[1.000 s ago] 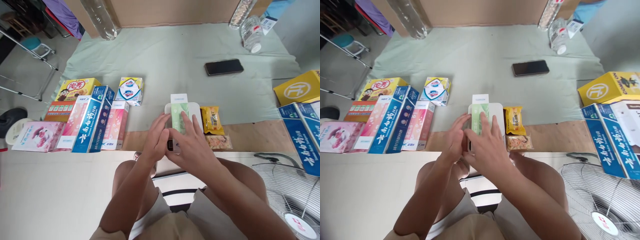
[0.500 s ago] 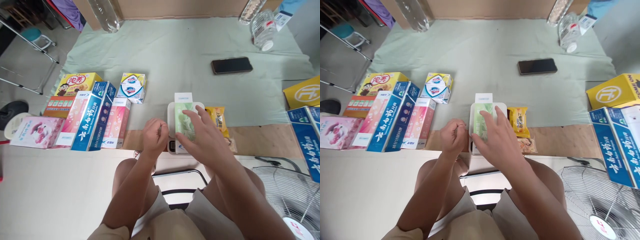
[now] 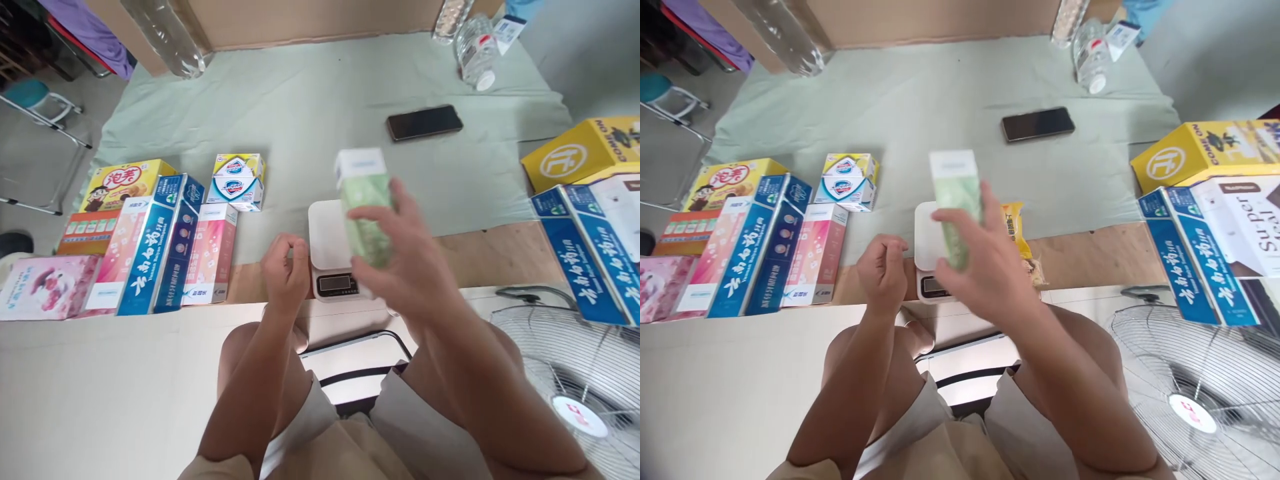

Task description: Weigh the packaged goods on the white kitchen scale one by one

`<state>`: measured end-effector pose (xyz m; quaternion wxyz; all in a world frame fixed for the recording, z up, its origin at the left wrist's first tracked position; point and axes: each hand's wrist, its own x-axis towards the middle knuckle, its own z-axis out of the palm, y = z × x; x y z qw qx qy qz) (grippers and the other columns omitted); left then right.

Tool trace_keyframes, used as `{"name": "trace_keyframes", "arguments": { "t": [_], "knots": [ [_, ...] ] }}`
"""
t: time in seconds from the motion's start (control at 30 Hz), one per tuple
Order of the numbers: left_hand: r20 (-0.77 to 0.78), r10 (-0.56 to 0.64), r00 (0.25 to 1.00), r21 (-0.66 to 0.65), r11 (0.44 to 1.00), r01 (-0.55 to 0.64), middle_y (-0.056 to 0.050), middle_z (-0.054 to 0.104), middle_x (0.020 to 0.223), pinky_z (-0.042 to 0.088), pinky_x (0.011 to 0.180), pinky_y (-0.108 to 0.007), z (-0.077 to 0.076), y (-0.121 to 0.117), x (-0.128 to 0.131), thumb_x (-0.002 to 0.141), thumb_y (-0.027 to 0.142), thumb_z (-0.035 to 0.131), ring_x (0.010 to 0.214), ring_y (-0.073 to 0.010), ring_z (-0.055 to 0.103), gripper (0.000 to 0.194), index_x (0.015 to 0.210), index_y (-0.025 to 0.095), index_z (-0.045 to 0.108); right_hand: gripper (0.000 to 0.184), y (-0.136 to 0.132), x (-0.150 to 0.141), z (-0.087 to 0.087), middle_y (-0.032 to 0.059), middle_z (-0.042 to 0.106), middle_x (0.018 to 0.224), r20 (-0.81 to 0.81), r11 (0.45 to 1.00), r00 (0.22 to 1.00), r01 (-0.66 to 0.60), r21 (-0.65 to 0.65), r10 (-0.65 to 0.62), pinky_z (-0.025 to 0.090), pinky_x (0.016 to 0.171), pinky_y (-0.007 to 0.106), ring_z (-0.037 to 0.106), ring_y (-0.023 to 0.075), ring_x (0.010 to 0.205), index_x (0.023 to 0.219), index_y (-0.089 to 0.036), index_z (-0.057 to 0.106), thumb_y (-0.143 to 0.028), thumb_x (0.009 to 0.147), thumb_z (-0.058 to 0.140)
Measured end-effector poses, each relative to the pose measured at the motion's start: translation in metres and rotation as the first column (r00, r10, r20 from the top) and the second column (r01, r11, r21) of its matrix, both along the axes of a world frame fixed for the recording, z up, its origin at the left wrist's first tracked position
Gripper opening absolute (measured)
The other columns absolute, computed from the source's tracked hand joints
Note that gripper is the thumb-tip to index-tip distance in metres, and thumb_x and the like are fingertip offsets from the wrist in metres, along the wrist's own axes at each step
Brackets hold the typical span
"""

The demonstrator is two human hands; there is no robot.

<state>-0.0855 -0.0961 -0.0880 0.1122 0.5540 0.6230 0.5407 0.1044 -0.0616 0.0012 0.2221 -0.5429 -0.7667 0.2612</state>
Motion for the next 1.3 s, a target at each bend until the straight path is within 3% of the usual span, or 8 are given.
{"name": "trace_keyframes", "arguments": {
  "t": [0.1,0.17,0.37,0.6,0.87,1.07,1.2,1.3],
  "knots": [
    [0.045,-0.032,0.998,-0.015,0.999,0.033,-0.001,0.062,0.073,0.049,0.069,-0.033,-0.001,0.003,0.002,0.106,0.052,0.048,0.073,-0.0183,0.061,0.042,0.077,0.024,0.057,0.053,0.010,0.049,0.005,0.0153,0.032,0.176,0.011,0.970,0.988,0.151,0.192,-0.156,0.046,0.124,0.062,0.030,0.0390,0.166,0.135,-0.025,0.066,-0.032,0.083,0.071],
    [0.071,-0.065,0.995,-0.030,0.997,0.067,-0.003,0.065,0.077,0.051,0.073,-0.034,-0.002,0.006,0.005,0.104,0.057,0.049,0.077,-0.0198,0.063,0.042,0.080,0.024,0.060,0.051,0.017,0.081,0.000,0.0122,0.037,0.174,0.036,0.950,0.972,0.218,0.225,-0.231,0.046,0.125,0.060,0.035,0.0380,0.164,0.132,-0.027,0.068,-0.030,0.081,0.072],
    [0.134,-0.177,0.975,-0.024,0.983,0.182,-0.008,0.075,0.105,0.056,0.097,-0.041,-0.007,0.012,0.012,0.103,0.066,0.045,0.106,-0.0256,0.070,0.049,0.098,0.024,0.069,0.053,0.030,0.134,-0.035,0.0156,0.051,0.165,0.109,0.974,0.969,0.219,0.052,-0.223,0.050,0.120,0.063,0.053,0.0404,0.153,0.126,-0.025,0.072,-0.026,0.073,0.072],
    [0.172,-0.137,0.976,-0.036,0.989,0.145,-0.009,0.073,0.110,0.053,0.102,-0.040,-0.018,0.017,0.012,0.103,0.068,0.043,0.113,-0.0265,0.067,0.052,0.102,0.023,0.069,0.055,0.031,0.133,-0.050,0.0149,0.047,0.167,0.094,0.996,0.993,0.077,-0.053,-0.072,0.053,0.115,0.060,0.053,0.0376,0.152,0.127,-0.024,0.072,-0.025,0.072,0.070],
    [0.196,-0.112,0.974,-0.004,0.993,0.115,-0.009,0.071,0.108,0.052,0.103,-0.039,-0.016,0.018,0.008,0.104,0.066,0.044,0.110,-0.0248,0.067,0.050,0.101,0.023,0.069,0.052,0.039,0.133,-0.055,0.0147,0.042,0.170,0.150,0.996,0.988,0.051,-0.071,-0.040,0.042,0.126,0.060,0.045,0.0361,0.158,0.128,-0.025,0.071,-0.025,0.076,0.071],
    [0.212,-0.105,0.972,0.038,0.994,0.099,-0.007,0.071,0.103,0.053,0.100,-0.039,-0.007,0.014,0.004,0.106,0.064,0.041,0.106,-0.0245,0.068,0.050,0.100,0.023,0.068,0.054,0.041,0.134,-0.054,0.0189,0.050,0.166,0.136,0.995,0.989,0.063,-0.082,-0.052,0.043,0.124,0.067,0.046,0.0397,0.158,0.135,-0.022,0.068,-0.048,0.088,0.062],
    [0.230,-0.098,0.968,0.067,0.994,0.084,-0.008,0.071,0.102,0.053,0.097,-0.038,-0.001,0.008,0.000,0.107,0.064,0.039,0.105,-0.0241,0.068,0.051,0.098,0.023,0.067,0.036,0.037,0.121,-0.047,0.0210,0.063,0.153,0.139,0.946,0.946,0.266,0.185,-0.294,0.049,0.119,0.061,0.061,0.0403,0.145,0.117,-0.026,0.073,-0.047,0.090,0.064],
    [0.235,-0.079,0.969,0.083,0.995,0.061,-0.008,0.071,0.102,0.053,0.096,-0.038,0.005,0.000,-0.007,0.108,0.065,0.037,0.104,-0.0239,0.068,0.052,0.097,0.023,0.065,0.020,0.026,0.095,-0.040,0.0182,0.074,0.136,0.081,0.879,0.959,0.213,0.426,-0.271,0.050,0.117,0.059,0.070,0.0387,0.132,0.108,-0.031,0.073,-0.042,0.094,0.063]
  ]
}}
